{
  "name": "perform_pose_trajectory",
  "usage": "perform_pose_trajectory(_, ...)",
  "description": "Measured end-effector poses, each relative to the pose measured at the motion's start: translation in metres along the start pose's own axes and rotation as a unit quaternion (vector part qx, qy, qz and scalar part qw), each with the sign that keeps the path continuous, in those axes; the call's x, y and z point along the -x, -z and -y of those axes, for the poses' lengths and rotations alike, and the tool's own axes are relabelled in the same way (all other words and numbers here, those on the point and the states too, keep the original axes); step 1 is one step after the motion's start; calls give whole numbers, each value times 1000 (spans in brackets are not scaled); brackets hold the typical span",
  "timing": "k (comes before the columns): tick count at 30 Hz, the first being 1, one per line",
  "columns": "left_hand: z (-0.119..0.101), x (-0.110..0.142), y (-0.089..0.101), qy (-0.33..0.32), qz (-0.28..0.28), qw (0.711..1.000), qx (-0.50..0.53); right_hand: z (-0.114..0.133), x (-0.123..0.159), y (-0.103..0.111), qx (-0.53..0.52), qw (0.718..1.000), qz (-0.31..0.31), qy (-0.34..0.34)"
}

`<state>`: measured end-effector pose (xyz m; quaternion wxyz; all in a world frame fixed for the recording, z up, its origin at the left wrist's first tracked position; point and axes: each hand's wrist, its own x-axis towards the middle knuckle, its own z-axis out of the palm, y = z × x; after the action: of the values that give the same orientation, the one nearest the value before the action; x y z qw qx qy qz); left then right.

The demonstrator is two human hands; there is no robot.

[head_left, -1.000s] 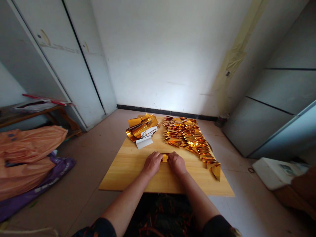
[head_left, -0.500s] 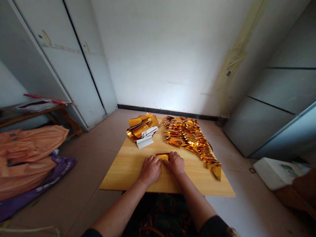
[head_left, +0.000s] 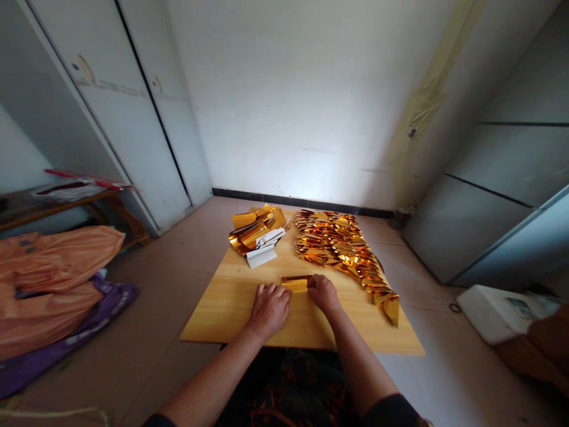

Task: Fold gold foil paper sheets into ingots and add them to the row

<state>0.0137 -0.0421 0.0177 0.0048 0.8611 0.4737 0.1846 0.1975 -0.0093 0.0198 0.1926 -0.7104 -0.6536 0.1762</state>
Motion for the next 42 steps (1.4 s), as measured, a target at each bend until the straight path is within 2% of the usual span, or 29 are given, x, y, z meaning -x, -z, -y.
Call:
perform_pose_trajectory(8,-2,3,-1,16,-27,999,22,-7,-4,-1,11,1000,-12,-16)
perform_pose_trajectory(15,-6,4,-5,44,-30,998,23,-3,-1,1,35,999,-15,-26)
perform_pose_trajectory(21,-2,-17,0,42,-5,999,22,-4,6,0,19,1000,-5,18)
perform_pose_trajectory(26,1,-27,-13,75,-43,995,41,-7,9,0,2,999,-6,33)
perform_pose_trajectory(30,6,-28,-21,72,-27,996,44,-7,8,-2,14,999,0,39)
perform_pose_trajectory(35,8,-27,-21,64,-26,995,72,-8,9,-4,21,999,-6,47)
perform_pose_trajectory(42,7,-14,-15,20,-41,995,88,-14,16,1,-19,990,22,141)
